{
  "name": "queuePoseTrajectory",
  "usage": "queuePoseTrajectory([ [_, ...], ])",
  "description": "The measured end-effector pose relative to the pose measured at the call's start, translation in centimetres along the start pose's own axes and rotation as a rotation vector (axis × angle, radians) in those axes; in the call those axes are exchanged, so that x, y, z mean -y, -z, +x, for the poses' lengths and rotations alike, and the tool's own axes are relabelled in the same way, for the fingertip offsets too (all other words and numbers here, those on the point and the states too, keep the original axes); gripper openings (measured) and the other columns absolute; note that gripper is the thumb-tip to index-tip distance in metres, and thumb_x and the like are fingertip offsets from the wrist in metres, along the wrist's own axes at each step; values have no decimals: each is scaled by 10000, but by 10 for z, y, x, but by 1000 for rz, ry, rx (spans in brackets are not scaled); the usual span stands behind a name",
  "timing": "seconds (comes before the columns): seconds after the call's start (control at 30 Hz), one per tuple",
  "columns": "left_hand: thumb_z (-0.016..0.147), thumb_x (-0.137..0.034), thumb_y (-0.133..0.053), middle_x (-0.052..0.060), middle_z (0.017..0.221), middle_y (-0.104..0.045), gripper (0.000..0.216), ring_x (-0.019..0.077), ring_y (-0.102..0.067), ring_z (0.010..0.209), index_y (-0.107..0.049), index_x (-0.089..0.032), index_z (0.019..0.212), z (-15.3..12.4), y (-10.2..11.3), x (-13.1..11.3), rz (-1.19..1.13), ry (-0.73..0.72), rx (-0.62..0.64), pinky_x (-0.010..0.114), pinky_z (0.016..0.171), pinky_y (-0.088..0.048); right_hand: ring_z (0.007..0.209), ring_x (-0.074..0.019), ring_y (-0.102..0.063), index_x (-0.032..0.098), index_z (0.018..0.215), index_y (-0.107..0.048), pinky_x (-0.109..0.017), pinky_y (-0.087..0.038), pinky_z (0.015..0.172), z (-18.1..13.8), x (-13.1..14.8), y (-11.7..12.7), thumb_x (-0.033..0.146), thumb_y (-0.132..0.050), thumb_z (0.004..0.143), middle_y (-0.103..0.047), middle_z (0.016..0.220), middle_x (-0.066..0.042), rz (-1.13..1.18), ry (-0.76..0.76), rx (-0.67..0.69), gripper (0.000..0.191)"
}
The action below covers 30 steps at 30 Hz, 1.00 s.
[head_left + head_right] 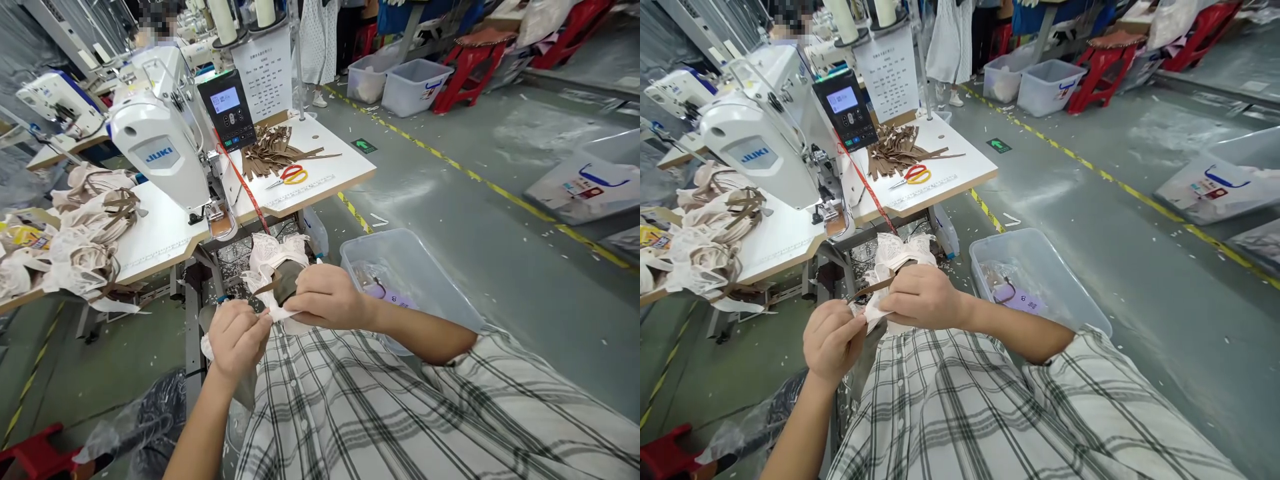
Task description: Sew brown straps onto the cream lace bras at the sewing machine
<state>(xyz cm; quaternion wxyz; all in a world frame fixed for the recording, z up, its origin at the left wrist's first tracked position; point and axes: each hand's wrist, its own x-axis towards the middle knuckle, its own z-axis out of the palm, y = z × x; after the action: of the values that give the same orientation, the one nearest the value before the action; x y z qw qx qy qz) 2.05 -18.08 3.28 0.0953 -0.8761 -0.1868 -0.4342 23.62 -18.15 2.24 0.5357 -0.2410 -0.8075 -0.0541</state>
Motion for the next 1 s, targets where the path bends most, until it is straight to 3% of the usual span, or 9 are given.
queuePoseTrajectory([
  [0.67, 760, -10, -680, -38, 585, -554, 212, 121, -564, 604, -611, -201, 821, 0, -13, 24, 40, -89, -35, 307, 645, -565, 670, -112, -567, 211, 904, -643, -253, -464, 677, -8, -18, -15, 281, -573, 941, -589, 671, 12, 42, -69, 37, 107],
  [0.8, 733, 8, -693, -27, 594, -568, 230, 133, -578, 616, -615, -185, 831, 0, -15, 28, 9, -78, -28, 325, 653, -573, 703, -120, -579, 221, 903, -650, -260, -466, 700, -11, -23, -19, 293, -575, 940, -588, 683, 7, 20, -101, 100, 110],
  [1.0, 760, -21, -694, -27, 610, -579, 227, 129, -578, 610, -606, -193, 879, -3, -19, 34, -45, 1, -8, 327, 660, -573, 673, -122, -566, 204, 896, -637, -264, -471, 677, -8, -26, -23, 249, -615, 907, -599, 687, 6, 78, -127, 42, 51],
])
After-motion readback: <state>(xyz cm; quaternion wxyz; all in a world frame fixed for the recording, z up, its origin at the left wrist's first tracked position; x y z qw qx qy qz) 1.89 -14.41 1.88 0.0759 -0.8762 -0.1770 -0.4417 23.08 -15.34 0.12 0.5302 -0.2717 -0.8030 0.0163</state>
